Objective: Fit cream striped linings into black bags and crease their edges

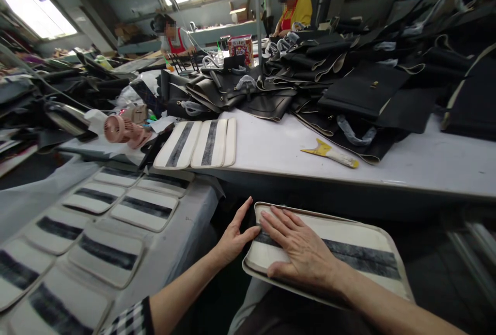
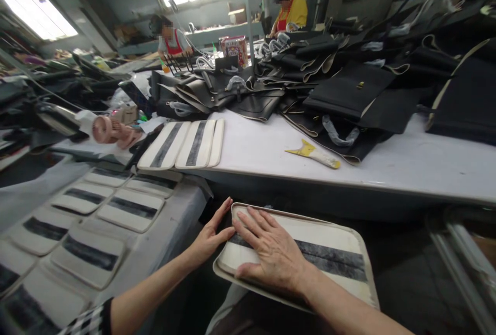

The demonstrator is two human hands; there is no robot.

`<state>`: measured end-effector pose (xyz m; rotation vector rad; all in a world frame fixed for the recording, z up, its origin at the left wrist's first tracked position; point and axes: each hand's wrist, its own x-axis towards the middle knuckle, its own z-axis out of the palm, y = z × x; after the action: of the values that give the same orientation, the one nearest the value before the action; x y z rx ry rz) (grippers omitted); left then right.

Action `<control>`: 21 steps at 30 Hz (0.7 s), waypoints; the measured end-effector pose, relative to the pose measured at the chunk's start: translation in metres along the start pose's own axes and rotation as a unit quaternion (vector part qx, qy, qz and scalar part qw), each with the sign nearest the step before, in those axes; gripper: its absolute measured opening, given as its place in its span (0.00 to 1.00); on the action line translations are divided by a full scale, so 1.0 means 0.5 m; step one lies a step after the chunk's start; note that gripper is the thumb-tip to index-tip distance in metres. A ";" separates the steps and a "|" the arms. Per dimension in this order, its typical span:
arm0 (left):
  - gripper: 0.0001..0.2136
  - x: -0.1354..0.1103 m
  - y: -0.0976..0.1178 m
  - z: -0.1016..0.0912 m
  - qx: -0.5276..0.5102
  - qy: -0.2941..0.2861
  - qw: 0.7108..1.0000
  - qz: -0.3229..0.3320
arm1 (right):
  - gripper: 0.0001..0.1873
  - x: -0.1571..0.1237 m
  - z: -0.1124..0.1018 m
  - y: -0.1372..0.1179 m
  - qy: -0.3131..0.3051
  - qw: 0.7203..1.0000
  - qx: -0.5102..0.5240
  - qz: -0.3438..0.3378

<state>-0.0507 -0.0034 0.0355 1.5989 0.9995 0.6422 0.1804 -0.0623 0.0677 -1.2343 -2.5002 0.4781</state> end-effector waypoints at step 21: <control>0.23 0.057 0.173 -0.012 0.435 -0.258 0.816 0.282 | 0.20 -0.123 -0.152 0.105 0.404 0.602 0.616 0.308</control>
<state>-0.0178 0.0196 0.1174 2.7484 0.3704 0.0484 0.2844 -0.0698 0.1056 -1.1309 -0.5141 1.1596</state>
